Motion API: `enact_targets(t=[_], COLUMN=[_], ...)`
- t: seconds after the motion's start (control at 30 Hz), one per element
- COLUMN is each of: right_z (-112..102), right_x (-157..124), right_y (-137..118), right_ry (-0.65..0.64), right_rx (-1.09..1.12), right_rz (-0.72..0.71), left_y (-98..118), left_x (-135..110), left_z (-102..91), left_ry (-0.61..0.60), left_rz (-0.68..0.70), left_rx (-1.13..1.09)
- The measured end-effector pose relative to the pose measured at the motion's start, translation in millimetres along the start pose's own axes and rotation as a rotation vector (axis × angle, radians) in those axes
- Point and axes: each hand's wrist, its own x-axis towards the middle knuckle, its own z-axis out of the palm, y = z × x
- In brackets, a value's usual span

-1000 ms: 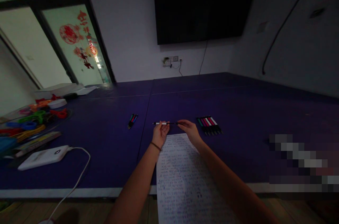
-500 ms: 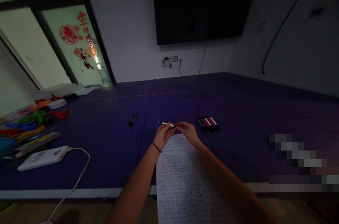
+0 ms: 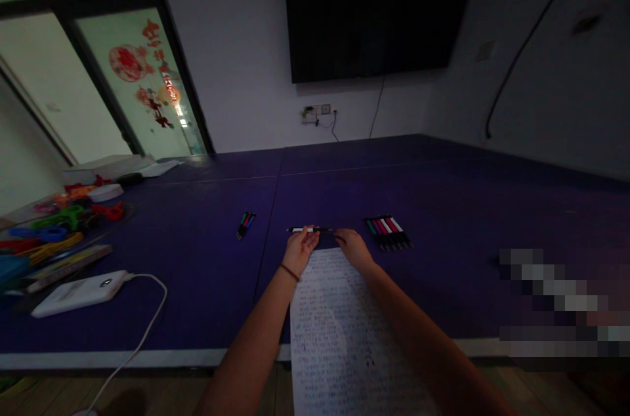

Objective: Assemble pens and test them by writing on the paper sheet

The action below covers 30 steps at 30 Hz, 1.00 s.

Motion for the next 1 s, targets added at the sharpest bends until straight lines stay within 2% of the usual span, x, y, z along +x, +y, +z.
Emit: enact_targets(t=[0.1,0.2,0.37,0.47,0.53,0.67,0.87,1.0], right_z=[0,1,5,4,2,-3,-3,-2], right_x=[0,0,3,5,6,5,4,4], right_y=[-1,-1,-2,-7,-11,-16,-22,-24], right_ry=[-0.049,0.010,0.258,0.277,0.254,0.233,0.238,0.217], right_rx=[-0.078,-0.023,0.378,0.707,0.832,0.822,0.745,0.766], right_rz=[-0.010,0.011,0.105,0.211,0.250,0.252,0.177,0.196], left_y=[-1,-1,0,0,0,0,0,1], left_x=[1,2,2,1,1,1,-1,-2], left_z=[-1.6,-2.3,-2.1,-2.2,-2.5,-2.7,-1.1,-0.6], left_ry=[0.016,0.026,0.032,0.024,0.023,0.010,0.004,-0.013], left_rz=[0.017,0.025,0.021,0.020,0.022,0.020,0.006,0.009], left_rx=[-0.003,-0.007,-0.006,0.001,0.003,0.010,0.033,0.047])
